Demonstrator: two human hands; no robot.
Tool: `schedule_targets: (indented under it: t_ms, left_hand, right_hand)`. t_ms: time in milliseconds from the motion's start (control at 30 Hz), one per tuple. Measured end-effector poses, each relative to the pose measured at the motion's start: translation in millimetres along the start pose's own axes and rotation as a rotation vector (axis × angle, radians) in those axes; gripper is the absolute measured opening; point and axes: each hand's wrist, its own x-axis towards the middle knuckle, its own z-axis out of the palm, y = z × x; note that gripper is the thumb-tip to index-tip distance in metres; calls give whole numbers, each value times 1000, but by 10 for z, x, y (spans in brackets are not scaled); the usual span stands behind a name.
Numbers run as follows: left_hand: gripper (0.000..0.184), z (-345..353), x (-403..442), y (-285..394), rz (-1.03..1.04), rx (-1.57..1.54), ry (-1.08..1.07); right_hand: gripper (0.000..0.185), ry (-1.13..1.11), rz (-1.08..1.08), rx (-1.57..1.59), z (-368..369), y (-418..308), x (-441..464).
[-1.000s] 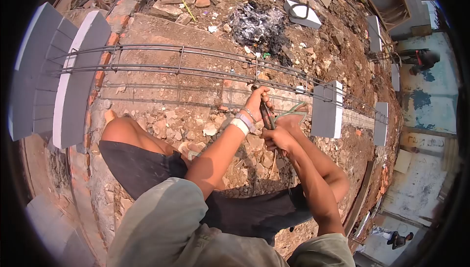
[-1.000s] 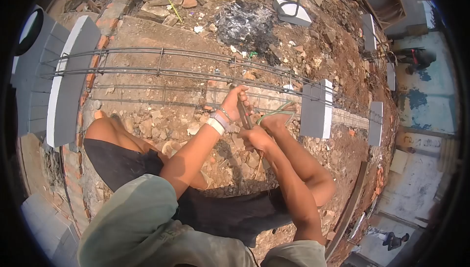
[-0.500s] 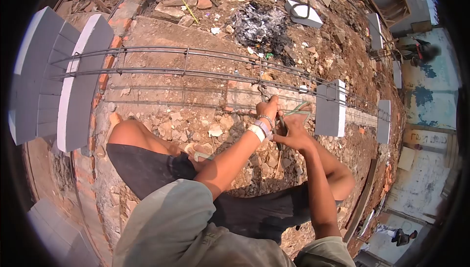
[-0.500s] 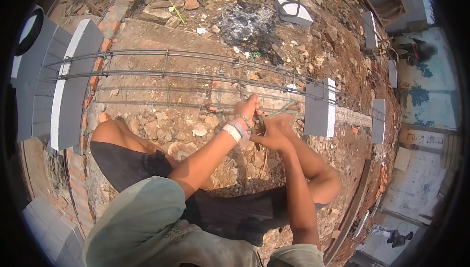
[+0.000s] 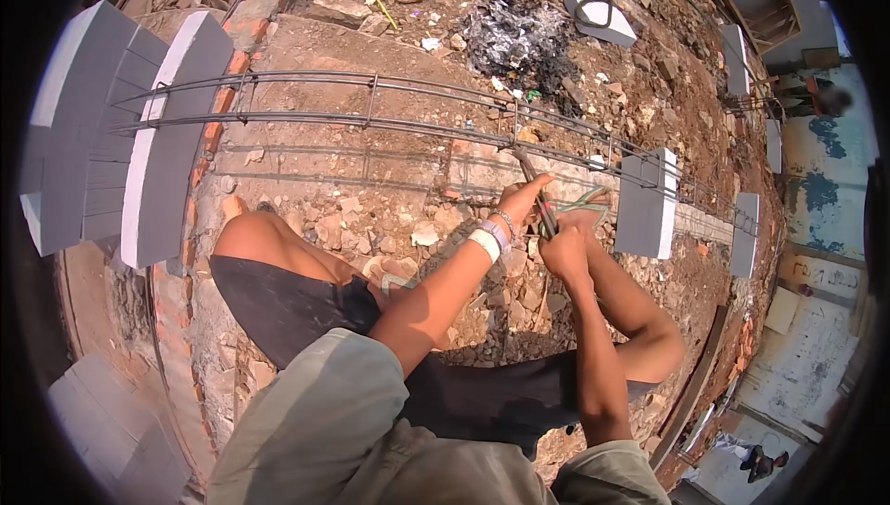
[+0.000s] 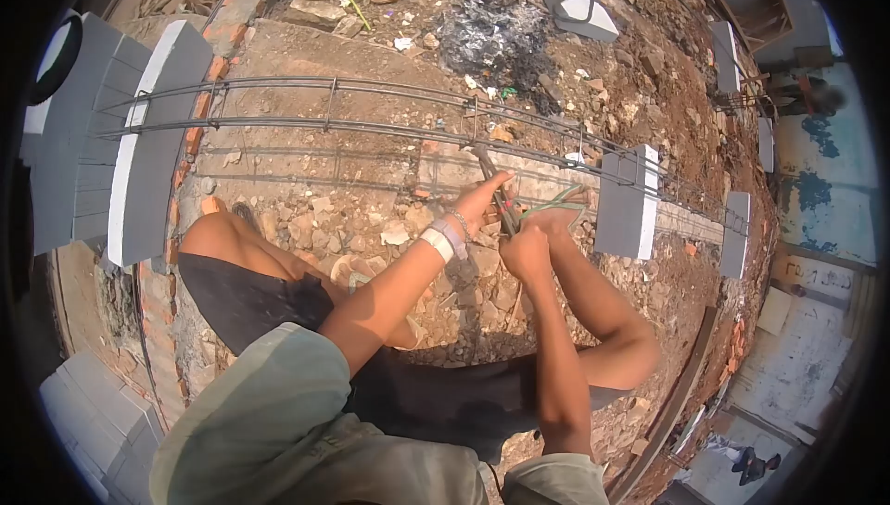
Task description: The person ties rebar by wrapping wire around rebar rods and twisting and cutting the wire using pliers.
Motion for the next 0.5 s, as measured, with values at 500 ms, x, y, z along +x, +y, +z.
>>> schedule_targets:
  t_ms: [500]
  left_hand:
    - [45, 52, 216, 8, 114, 149, 162]
  right_hand:
    - [64, -1062, -68, 1332, -91, 310, 68]
